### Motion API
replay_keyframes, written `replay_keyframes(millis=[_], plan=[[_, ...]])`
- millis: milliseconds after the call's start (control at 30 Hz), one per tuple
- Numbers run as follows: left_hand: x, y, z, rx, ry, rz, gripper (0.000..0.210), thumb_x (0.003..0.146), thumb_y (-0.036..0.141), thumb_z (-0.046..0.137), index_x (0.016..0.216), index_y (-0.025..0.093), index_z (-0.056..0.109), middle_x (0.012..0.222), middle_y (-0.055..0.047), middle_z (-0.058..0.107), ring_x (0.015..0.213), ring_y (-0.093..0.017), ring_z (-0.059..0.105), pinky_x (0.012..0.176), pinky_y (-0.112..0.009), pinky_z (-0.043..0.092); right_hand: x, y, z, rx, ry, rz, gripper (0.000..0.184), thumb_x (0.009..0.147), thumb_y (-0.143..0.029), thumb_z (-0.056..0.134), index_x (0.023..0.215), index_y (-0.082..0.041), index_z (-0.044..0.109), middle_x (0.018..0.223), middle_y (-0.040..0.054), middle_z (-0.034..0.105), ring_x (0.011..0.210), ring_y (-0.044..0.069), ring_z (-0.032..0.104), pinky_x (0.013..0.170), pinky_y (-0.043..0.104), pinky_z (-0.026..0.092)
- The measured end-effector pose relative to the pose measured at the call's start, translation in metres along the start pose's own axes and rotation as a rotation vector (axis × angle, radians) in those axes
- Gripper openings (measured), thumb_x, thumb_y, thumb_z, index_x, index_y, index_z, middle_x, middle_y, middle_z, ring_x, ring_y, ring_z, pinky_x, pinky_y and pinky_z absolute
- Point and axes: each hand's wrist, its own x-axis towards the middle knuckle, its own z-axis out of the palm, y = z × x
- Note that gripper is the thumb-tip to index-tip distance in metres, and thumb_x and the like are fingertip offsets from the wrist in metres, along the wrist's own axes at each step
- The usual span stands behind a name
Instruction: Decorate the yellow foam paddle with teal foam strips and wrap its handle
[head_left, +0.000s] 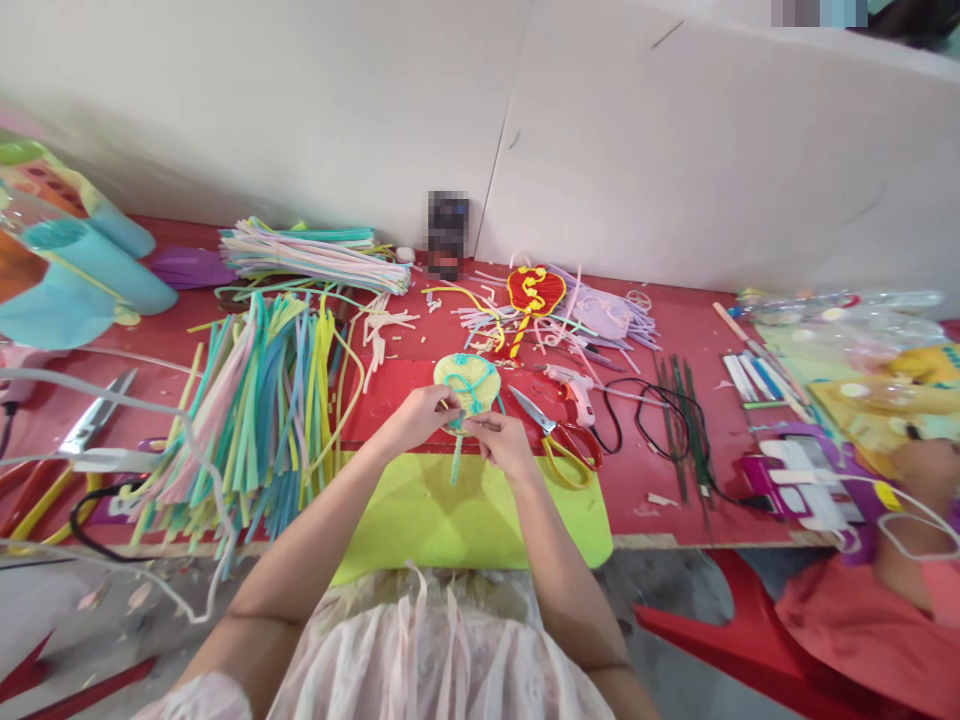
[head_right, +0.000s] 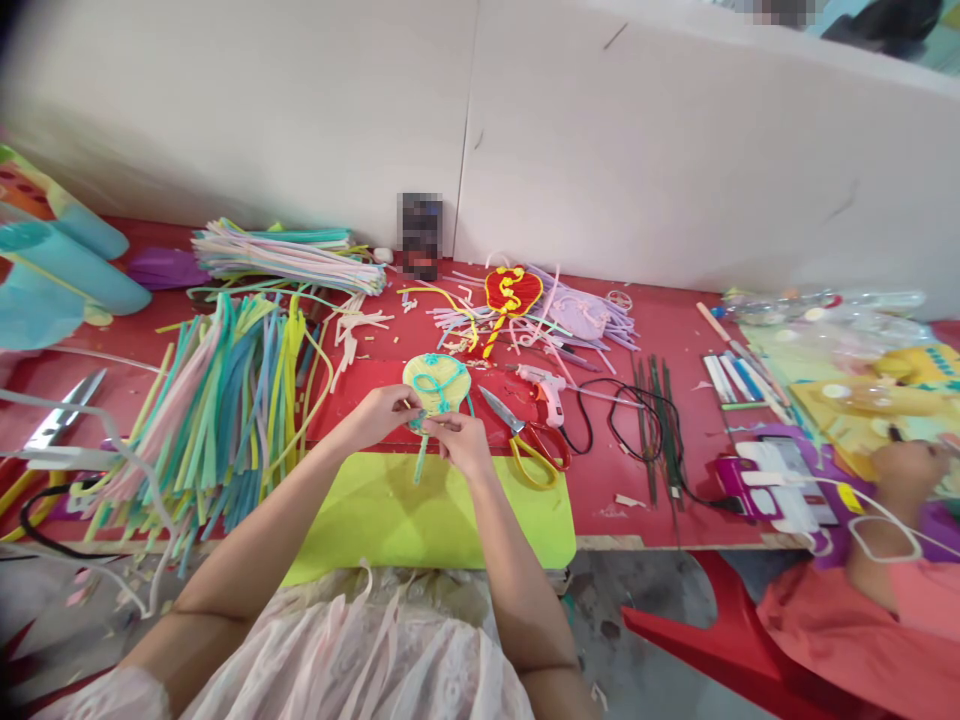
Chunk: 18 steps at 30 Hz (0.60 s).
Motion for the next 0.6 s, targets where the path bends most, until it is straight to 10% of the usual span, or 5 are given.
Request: replay_keyframes(millis=[600], plan=[[-0.0016,0.0084,0.0056,0.039,-0.022,-0.092,0.009,0.077,0.026,0.054,0.077,0.017,0.056,0.07,-0.001,0.063,0.062,-0.013,0.061,0.057,-0.021,0.046,0.0009,0.0065,0.0041,0.01,0.051,0.023,0.033,0.062,-0.045,0.072,0.076,-0.015,0.066,0.032,-0.0077,0.046,0.024,0.005,0.031,0.028,0.02,0.021]])
